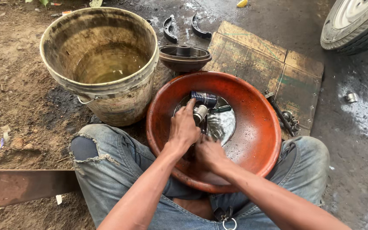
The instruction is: The person sits on the ground and scrubs a greasy mechanical part in a red basin filled with liquid. They use their hands to rub and rinse the part, occasionally turning it over to clean different sides.
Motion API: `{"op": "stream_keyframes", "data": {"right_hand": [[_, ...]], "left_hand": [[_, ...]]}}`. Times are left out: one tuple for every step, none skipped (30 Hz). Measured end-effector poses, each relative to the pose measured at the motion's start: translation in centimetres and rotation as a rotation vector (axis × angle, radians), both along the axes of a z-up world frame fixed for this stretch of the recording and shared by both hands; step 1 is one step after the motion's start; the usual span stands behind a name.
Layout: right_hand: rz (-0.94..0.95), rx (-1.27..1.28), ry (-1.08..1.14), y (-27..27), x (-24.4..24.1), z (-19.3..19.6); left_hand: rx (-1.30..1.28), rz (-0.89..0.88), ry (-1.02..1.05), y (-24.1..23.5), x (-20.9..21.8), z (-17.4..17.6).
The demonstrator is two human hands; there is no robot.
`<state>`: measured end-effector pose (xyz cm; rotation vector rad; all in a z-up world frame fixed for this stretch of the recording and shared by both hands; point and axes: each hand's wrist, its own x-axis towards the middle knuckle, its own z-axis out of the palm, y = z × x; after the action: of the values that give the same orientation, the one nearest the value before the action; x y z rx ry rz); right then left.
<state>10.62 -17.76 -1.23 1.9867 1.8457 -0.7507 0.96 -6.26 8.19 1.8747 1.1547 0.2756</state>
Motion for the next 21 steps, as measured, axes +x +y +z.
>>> {"op": "stream_keyframes", "data": {"right_hand": [[0.024,0.076,0.021,-0.3,-0.4,-0.1],[0.050,0.152,0.043,-0.9,-1.0,-0.1],[0.032,0.190,0.007,-0.4,-0.8,-0.1],[0.015,0.229,-0.029,0.0,-0.7,-0.1],[-0.002,0.270,-0.063,0.1,-0.8,-0.2],[-0.022,0.144,-0.070,0.5,-0.7,-0.3],[-0.048,0.016,-0.073,0.6,-0.8,-0.5],[-0.075,-0.112,-0.075,0.8,-0.7,-0.7],[-0.064,-0.047,-0.039,0.6,-0.6,-0.9],[-0.055,0.019,-0.004,0.4,-0.5,-1.0],[-0.044,0.086,0.025,0.4,-0.2,-1.1],[0.039,0.239,-0.001,0.2,0.0,-1.1],[0.129,0.390,-0.025,0.0,0.1,-1.0],[0.222,0.538,-0.046,-0.3,0.2,-0.9],[0.147,0.354,-0.050,-0.7,0.0,-0.8],[0.070,0.170,-0.056,-1.0,-0.2,-0.6],[-0.008,-0.007,-0.064,-1.0,-0.3,-0.4],[-0.014,-0.020,-0.062,-0.9,-0.4,-0.2],[-0.023,-0.035,-0.057,-1.0,-0.8,0.0],[-0.032,-0.050,-0.051,-0.8,-1.1,0.1],[0.009,-0.002,-0.067,-0.5,-1.3,0.2]], "left_hand": [[0.017,0.008,-0.004,0.0,0.0,-0.1],[0.034,0.017,-0.009,0.0,-0.1,-0.2],[0.055,0.025,-0.015,0.1,0.0,-0.2],[0.072,0.018,-0.028,0.1,0.1,-0.3],[0.092,0.012,-0.038,0.0,0.0,-0.3],[0.113,0.005,-0.048,0.0,0.0,-0.4],[0.094,0.006,-0.029,0.0,-0.1,-0.6],[0.076,0.007,-0.010,-0.1,0.0,-0.7],[0.055,0.006,0.009,-0.1,0.1,-0.9],[0.064,0.018,-0.014,-0.2,0.1,-1.1],[0.073,0.034,-0.043,0.0,0.2,-1.3],[0.081,0.050,-0.072,0.2,0.3,-1.4],[0.091,0.038,-0.059,0.4,0.3,-1.6],[0.100,0.026,-0.046,0.4,0.4,-1.7],[0.108,0.010,-0.032,0.3,0.3,-1.8],[0.133,0.001,-0.035,0.1,0.3,-1.8],[0.162,-0.009,-0.041,0.0,0.4,-1.8],[0.192,-0.018,-0.046,-0.1,0.5,-1.7],[0.184,-0.017,-0.032,-0.3,0.5,-1.7],[0.176,-0.016,-0.018,-0.4,0.6,-1.7],[0.170,-0.014,-0.008,-0.5,0.8,-1.7]]}}
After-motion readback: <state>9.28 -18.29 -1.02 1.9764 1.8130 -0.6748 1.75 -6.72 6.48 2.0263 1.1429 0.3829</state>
